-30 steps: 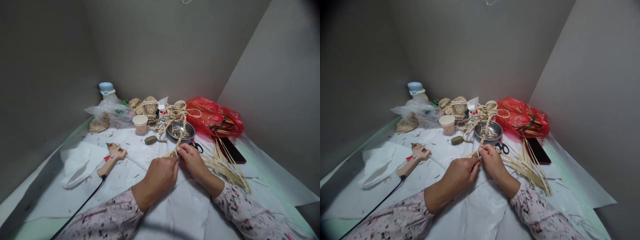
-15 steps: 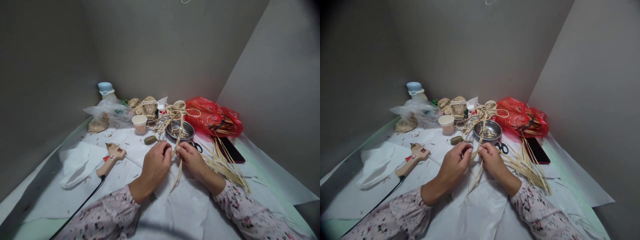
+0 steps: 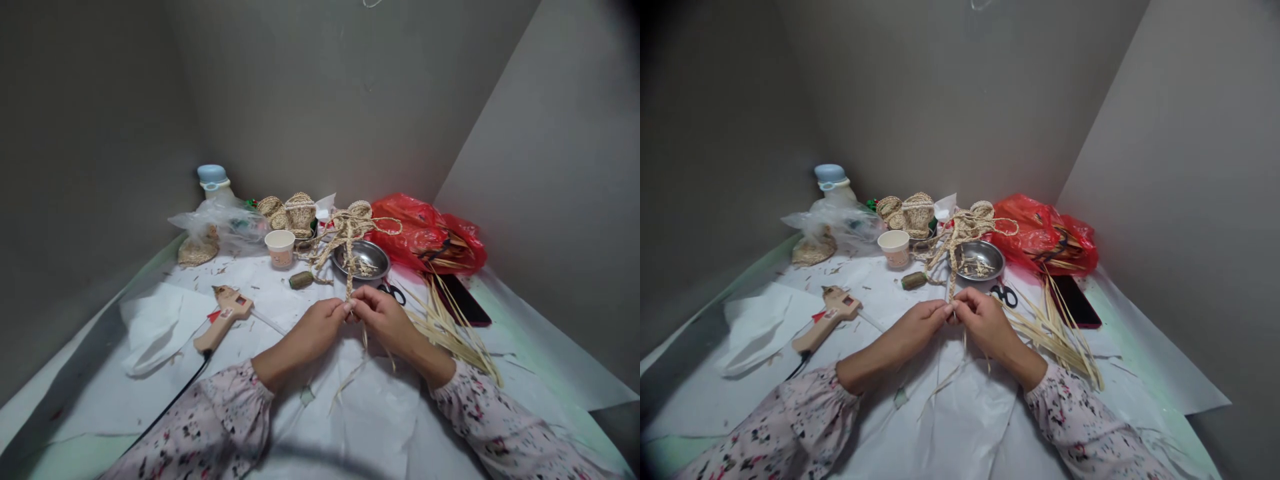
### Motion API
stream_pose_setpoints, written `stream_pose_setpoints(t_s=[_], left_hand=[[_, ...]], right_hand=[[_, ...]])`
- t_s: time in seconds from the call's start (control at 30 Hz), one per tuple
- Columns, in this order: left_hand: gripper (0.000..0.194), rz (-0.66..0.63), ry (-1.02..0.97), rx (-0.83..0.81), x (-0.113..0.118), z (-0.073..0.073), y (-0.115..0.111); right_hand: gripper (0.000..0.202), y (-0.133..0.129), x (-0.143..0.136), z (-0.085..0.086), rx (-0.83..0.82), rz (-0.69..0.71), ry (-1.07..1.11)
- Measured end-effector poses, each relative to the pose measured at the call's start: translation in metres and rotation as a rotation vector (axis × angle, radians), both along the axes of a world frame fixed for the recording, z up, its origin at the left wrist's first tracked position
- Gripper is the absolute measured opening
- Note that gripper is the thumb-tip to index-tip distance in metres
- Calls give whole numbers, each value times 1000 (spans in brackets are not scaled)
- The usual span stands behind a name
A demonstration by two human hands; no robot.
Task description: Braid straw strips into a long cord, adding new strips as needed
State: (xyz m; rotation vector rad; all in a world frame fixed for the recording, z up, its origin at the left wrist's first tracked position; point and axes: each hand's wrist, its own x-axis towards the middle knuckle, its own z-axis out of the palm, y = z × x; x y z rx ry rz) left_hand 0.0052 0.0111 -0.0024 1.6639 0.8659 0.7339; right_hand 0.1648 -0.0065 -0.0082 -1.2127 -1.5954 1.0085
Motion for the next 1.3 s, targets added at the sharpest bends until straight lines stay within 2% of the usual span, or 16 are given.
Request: stream_pose_setpoints(t_s=[0.1, 0.17, 0.27, 0.4, 0.53, 0.63, 0.83, 0.9, 1.07, 1.3], left_hand=[[34, 3, -52, -248, -1, 5, 0], [32, 40, -81, -310, -1, 7, -1], [27, 145, -60, -272, -1, 5, -1], [25, 296, -11, -216, 0, -3, 0], [23, 355, -75, -246, 2, -9, -1], [22, 351, -190, -333, 3, -8, -2], [23, 264, -399, -518, 1, -6, 0], [26, 262, -438, -544, 1, -8, 1], [34, 238, -511, -557, 1, -12, 4], [32, 226, -547, -648, 2, -14, 3]], right_hand=[[16, 0, 2, 4, 18, 5, -33], [18, 0, 4, 6, 49, -10, -71], [22, 2, 7, 6, 25, -47, -111], [26, 2, 5, 6, -108, -133, -96], [26, -5, -6, 11, -148, -167, -81], [21, -14, -14, 14, -49, -163, -161], [20, -23, -21, 6, 353, -144, -501], [22, -24, -22, 2, 440, -124, -619], [22, -24, -23, -1, 559, -73, -731], [21, -21, -17, 3, 580, 12, -643]])
